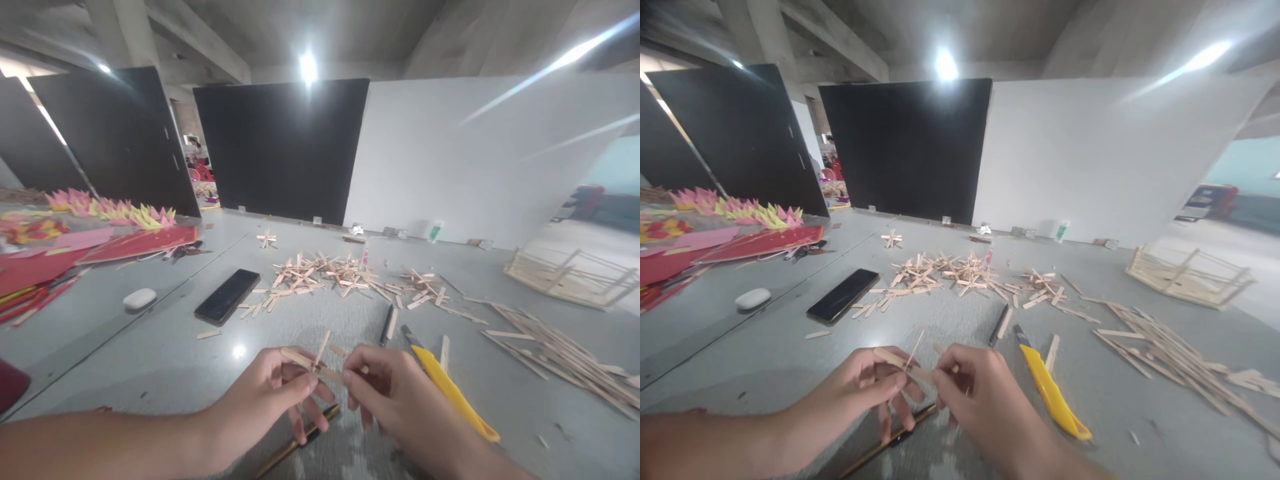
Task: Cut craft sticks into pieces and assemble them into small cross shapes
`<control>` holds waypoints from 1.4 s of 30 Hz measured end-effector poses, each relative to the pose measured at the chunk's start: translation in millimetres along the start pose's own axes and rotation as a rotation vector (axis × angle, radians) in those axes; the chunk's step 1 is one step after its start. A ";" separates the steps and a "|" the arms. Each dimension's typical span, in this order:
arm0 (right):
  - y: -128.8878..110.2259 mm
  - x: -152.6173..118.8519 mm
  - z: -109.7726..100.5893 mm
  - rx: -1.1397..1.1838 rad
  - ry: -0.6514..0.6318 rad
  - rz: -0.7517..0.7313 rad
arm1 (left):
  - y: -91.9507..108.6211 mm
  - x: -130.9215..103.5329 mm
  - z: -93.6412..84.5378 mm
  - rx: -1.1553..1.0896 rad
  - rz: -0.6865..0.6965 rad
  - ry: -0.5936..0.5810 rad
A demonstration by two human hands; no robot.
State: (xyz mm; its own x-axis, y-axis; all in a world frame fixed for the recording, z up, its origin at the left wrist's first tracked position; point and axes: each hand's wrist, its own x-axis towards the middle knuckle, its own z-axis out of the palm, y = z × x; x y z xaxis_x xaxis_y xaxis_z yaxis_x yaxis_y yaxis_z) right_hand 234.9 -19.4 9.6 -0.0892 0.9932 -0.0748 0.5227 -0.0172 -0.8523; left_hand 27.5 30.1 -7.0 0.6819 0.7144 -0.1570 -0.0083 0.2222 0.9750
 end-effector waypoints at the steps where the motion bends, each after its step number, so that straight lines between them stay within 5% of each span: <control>1: 0.0 0.2 -0.2 -0.005 0.004 -0.001 | 0.1 0.4 0.1 0.004 -0.008 0.003; 13: 0.3 -1.8 -0.1 -0.047 0.012 -0.035 | -1.2 2.2 -1.1 0.008 -0.023 -0.038; 18: 3.2 -1.3 -0.2 -0.155 0.206 -0.177 | -7.0 3.8 -1.4 0.005 -0.071 -0.086; 21: 4.9 -1.1 -0.1 -0.098 0.135 -0.259 | -9.3 4.0 0.9 -0.016 -0.129 -0.123; 26: 11.4 -1.1 -4.2 -0.143 0.129 -0.363 | -7.6 3.9 0.1 -0.088 -0.100 -0.017; 31: 24.6 2.4 -7.9 -0.274 0.146 -0.622 | -3.5 6.6 -9.7 -0.186 -0.024 0.121; 37: 26.6 3.4 -5.7 -0.335 0.086 -0.564 | 0.7 4.1 -5.6 -0.143 -0.082 0.053; 42: 26.4 -0.2 -6.8 -0.485 0.042 -0.674 | 7.1 4.7 -10.2 -0.084 0.024 0.151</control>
State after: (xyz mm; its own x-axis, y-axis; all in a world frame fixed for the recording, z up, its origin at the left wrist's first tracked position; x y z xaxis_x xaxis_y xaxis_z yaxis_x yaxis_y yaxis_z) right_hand 254.4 -19.3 -9.4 -0.4873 0.7765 0.3994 0.6766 0.6249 -0.3895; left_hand 23.2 41.8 -2.4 0.5635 0.8101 -0.1617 -0.0889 0.2541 0.9631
